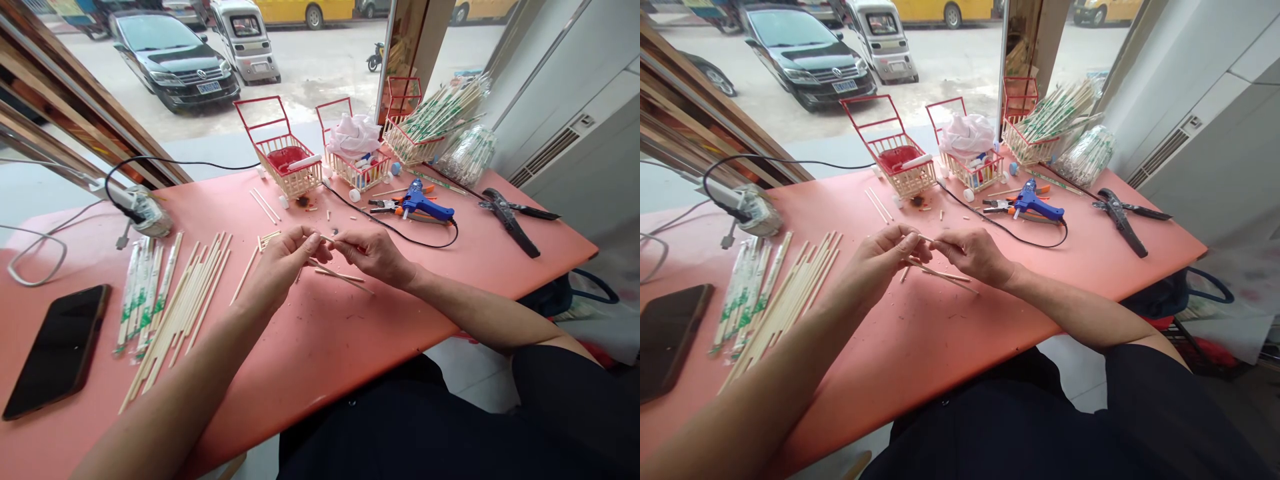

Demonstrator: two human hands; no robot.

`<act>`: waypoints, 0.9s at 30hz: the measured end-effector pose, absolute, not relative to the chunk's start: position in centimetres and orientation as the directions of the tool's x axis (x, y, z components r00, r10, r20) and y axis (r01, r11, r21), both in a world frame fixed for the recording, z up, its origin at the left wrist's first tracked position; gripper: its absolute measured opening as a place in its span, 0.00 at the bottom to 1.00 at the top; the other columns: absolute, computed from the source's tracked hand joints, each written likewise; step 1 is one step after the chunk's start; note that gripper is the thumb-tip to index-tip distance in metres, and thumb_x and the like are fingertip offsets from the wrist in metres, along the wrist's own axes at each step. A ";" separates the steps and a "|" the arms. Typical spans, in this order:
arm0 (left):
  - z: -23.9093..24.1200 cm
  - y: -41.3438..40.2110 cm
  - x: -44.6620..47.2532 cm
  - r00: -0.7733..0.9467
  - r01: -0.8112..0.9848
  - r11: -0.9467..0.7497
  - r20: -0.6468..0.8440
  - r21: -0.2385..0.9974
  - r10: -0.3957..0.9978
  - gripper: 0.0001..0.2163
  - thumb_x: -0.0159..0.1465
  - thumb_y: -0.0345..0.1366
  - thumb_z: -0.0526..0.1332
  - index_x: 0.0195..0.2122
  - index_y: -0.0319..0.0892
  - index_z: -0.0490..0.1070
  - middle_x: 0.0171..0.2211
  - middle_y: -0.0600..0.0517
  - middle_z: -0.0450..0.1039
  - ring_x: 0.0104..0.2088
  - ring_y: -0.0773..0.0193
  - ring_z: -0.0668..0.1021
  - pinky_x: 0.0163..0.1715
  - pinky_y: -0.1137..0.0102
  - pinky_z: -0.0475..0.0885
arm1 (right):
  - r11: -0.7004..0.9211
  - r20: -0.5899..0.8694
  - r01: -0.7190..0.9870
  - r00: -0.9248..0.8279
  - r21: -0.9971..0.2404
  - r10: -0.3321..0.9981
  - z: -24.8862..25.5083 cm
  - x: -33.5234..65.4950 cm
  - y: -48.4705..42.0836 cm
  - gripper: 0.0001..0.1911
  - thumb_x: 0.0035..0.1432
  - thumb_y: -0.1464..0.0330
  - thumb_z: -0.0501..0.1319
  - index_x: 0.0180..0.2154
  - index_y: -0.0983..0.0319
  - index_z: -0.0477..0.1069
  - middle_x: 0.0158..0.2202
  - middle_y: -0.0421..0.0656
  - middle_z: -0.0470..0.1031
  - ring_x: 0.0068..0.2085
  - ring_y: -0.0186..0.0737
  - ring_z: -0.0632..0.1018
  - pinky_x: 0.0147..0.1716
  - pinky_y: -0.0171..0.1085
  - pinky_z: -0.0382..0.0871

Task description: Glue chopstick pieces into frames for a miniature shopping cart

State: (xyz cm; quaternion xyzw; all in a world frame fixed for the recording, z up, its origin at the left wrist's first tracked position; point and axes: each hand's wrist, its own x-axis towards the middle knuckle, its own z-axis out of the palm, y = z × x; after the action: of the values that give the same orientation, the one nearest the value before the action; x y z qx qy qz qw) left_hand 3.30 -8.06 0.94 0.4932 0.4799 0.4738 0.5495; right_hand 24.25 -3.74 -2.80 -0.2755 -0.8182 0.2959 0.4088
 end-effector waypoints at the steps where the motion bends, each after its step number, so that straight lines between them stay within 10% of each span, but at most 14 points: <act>1: 1.0 -8.1 3.3 0.090 -0.032 0.048 -0.045 0.998 0.995 0.22 0.57 0.58 0.79 0.35 0.44 0.79 0.30 0.49 0.83 0.33 0.58 0.83 0.35 0.67 0.74 | 0.673 0.506 0.213 -0.512 -0.708 0.694 -2.8 24.3 -3.7 0.15 0.78 0.63 0.63 0.40 0.64 0.83 0.26 0.36 0.75 0.27 0.31 0.71 0.35 0.33 0.65; 27: 1.1 -8.7 3.6 -0.015 0.353 -0.266 0.290 0.897 0.957 0.07 0.66 0.37 0.68 0.31 0.45 0.84 0.30 0.53 0.86 0.33 0.61 0.87 0.40 0.67 0.80 | 0.654 0.470 0.250 -0.520 -0.714 0.713 -2.7 24.3 -4.2 0.15 0.77 0.63 0.63 0.42 0.64 0.85 0.26 0.37 0.77 0.28 0.32 0.74 0.34 0.33 0.65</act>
State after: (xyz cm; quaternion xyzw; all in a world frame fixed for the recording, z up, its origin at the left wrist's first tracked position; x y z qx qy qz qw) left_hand 3.60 -8.73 1.08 0.6296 0.5203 0.4865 0.3103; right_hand 24.25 -4.22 -2.66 -0.2934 -0.8203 0.2952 0.3923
